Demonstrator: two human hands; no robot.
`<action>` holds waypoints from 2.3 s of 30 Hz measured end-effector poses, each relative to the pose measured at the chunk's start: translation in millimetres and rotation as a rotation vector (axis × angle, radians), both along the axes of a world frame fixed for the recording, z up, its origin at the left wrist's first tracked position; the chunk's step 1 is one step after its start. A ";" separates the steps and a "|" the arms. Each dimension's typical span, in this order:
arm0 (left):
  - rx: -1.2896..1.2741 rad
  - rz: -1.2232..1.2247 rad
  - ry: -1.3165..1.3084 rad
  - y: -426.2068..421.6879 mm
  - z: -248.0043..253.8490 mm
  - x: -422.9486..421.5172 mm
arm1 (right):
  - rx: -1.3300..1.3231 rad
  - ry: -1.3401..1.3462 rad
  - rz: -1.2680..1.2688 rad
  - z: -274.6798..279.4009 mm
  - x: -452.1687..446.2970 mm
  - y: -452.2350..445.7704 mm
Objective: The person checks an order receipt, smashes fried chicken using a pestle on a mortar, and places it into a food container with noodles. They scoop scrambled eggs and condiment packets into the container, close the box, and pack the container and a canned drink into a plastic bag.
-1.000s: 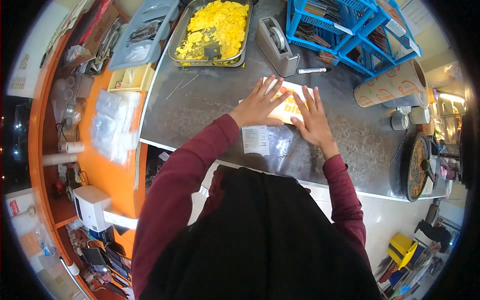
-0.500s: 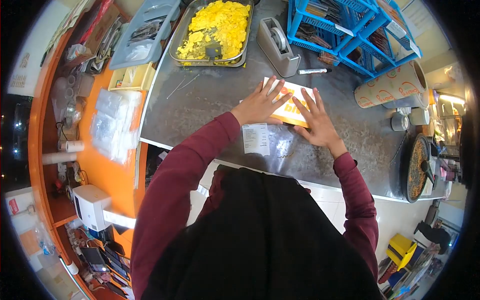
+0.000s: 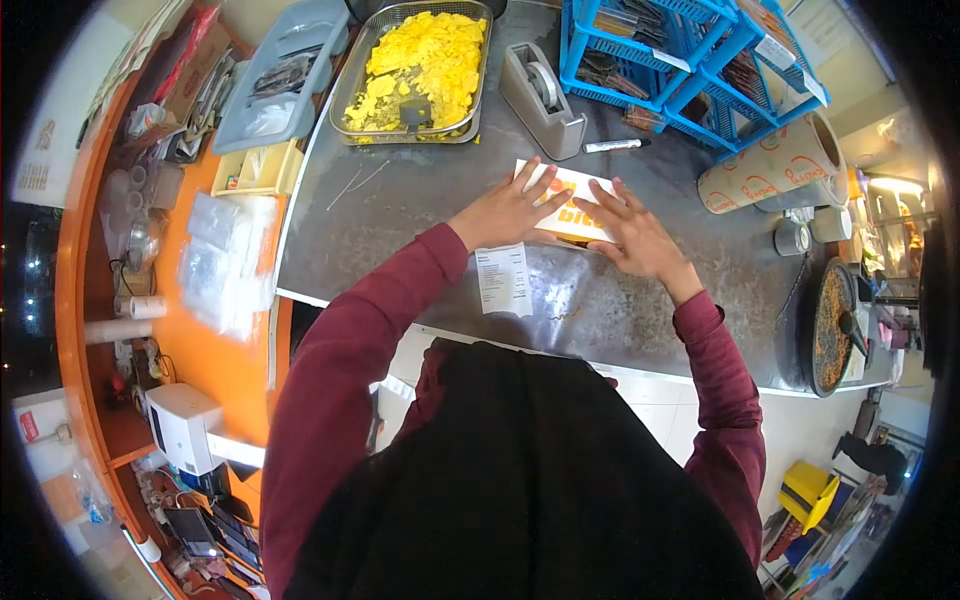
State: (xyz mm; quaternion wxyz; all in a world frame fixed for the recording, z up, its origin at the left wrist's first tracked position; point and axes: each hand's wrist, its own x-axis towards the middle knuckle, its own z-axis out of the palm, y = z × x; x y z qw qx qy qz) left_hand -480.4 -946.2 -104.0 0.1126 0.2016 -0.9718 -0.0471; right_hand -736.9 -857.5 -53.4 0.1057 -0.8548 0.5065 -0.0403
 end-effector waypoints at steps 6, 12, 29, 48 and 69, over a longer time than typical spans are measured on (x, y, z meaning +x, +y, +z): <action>0.089 0.008 -0.071 1.4 10.8 -1.0 | -0.062 -0.027 -0.010 -6.3 4.9 8.6; 0.151 0.012 -0.023 9.7 2.8 0.2 | -0.114 -0.014 -0.033 -20.7 8.3 16.0; 0.000 -0.008 0.065 17.4 -10.8 2.8 | -0.153 0.120 -0.141 -25.1 32.8 3.4; 0.176 0.469 0.148 127.6 -38.4 77.0 | -0.040 -0.192 -0.270 -9.0 44.1 -30.0; 0.158 0.454 0.321 122.4 -36.2 79.9 | 0.319 -0.741 -0.538 -25.9 8.5 -196.5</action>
